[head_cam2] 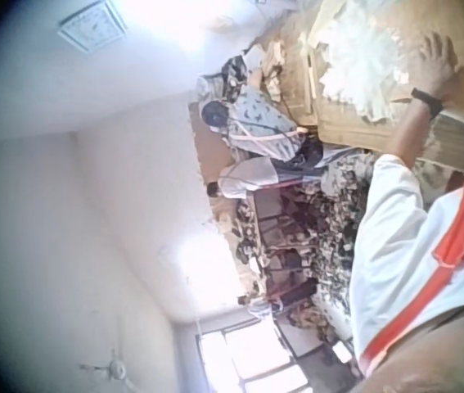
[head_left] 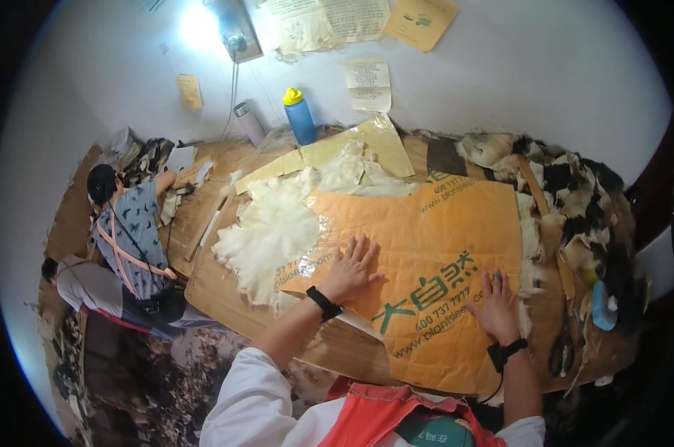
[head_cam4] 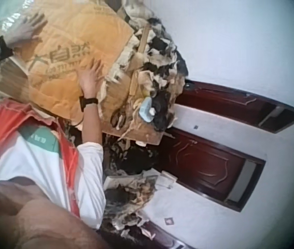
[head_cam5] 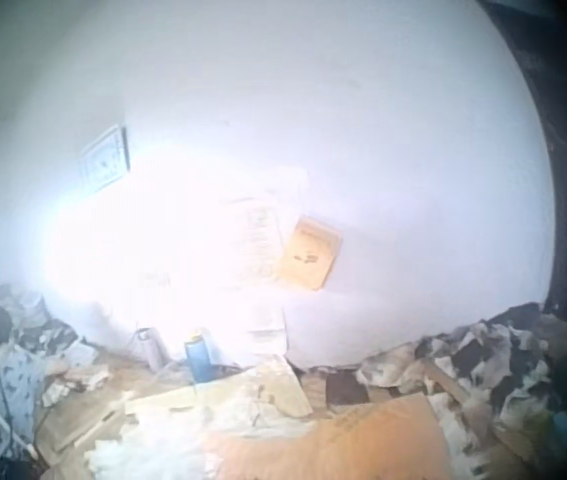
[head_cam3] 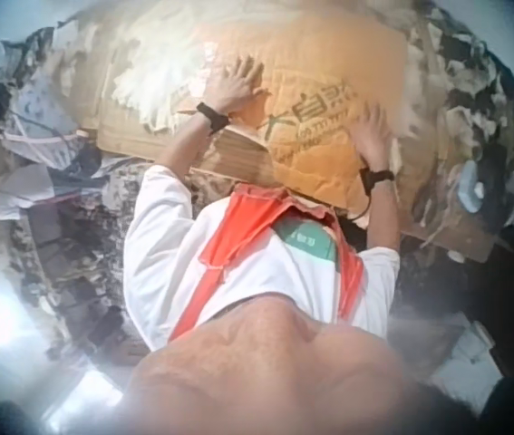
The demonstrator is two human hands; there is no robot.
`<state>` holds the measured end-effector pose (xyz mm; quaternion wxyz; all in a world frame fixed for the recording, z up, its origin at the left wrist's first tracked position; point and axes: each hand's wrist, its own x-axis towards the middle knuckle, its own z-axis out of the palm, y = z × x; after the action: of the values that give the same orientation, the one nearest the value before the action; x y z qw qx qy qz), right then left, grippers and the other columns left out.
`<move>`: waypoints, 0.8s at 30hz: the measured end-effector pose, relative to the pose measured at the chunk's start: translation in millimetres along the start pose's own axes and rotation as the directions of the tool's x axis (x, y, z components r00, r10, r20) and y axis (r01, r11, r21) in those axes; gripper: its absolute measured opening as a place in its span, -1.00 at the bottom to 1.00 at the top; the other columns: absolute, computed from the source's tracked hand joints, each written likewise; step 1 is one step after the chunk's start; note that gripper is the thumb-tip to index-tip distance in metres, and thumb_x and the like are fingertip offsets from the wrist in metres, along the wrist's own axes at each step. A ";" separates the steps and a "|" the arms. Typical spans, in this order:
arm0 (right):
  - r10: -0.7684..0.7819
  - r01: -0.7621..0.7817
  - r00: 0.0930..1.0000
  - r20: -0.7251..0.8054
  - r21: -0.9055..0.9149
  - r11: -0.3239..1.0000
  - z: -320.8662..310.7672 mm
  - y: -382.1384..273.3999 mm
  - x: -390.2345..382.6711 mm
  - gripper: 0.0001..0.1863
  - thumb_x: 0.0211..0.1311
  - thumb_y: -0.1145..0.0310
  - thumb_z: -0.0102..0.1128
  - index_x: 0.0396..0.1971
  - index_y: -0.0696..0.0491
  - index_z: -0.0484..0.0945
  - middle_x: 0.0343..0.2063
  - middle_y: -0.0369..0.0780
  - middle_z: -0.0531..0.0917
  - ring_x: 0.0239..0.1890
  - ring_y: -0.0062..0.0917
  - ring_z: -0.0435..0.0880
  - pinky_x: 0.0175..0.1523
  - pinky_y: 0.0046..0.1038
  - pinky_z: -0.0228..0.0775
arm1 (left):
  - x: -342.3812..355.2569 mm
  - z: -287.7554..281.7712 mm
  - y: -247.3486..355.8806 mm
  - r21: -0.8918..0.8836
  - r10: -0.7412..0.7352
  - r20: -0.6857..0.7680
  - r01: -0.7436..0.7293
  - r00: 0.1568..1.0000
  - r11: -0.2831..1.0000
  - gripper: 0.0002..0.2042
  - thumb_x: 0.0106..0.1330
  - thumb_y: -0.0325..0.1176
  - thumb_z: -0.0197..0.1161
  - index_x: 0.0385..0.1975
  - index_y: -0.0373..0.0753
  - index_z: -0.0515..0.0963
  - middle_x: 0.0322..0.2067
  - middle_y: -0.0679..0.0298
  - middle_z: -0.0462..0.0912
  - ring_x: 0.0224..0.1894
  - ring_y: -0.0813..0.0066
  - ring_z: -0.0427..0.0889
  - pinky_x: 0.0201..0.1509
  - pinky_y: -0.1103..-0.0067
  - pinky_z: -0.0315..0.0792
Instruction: Cutting and arranging fur pelt pieces on a workshop table using scissors and templates.
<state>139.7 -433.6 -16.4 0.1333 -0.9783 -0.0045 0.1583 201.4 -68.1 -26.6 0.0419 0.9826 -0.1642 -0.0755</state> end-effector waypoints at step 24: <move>0.078 -0.078 0.997 0.002 0.035 0.996 -7.7 -11.1 -9.8 -0.09 0.28 -0.10 0.10 0.45 0.05 -0.08 0.47 -0.01 -0.16 0.51 -0.10 -0.33 0.35 0.37 -0.35 | 24.4 3.8 -114.2 -0.552 -0.765 -0.006 0.636 0.645 0.540 -0.74 -0.03 -0.02 0.36 -0.50 -0.06 0.70 -0.39 0.20 0.74 -0.22 0.22 0.70 -0.05 0.28 0.35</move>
<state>133.2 -425.4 -3.4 0.1444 -0.9752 0.0365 0.1638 259.7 31.2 -45.8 0.2816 0.9183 0.2781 -0.0031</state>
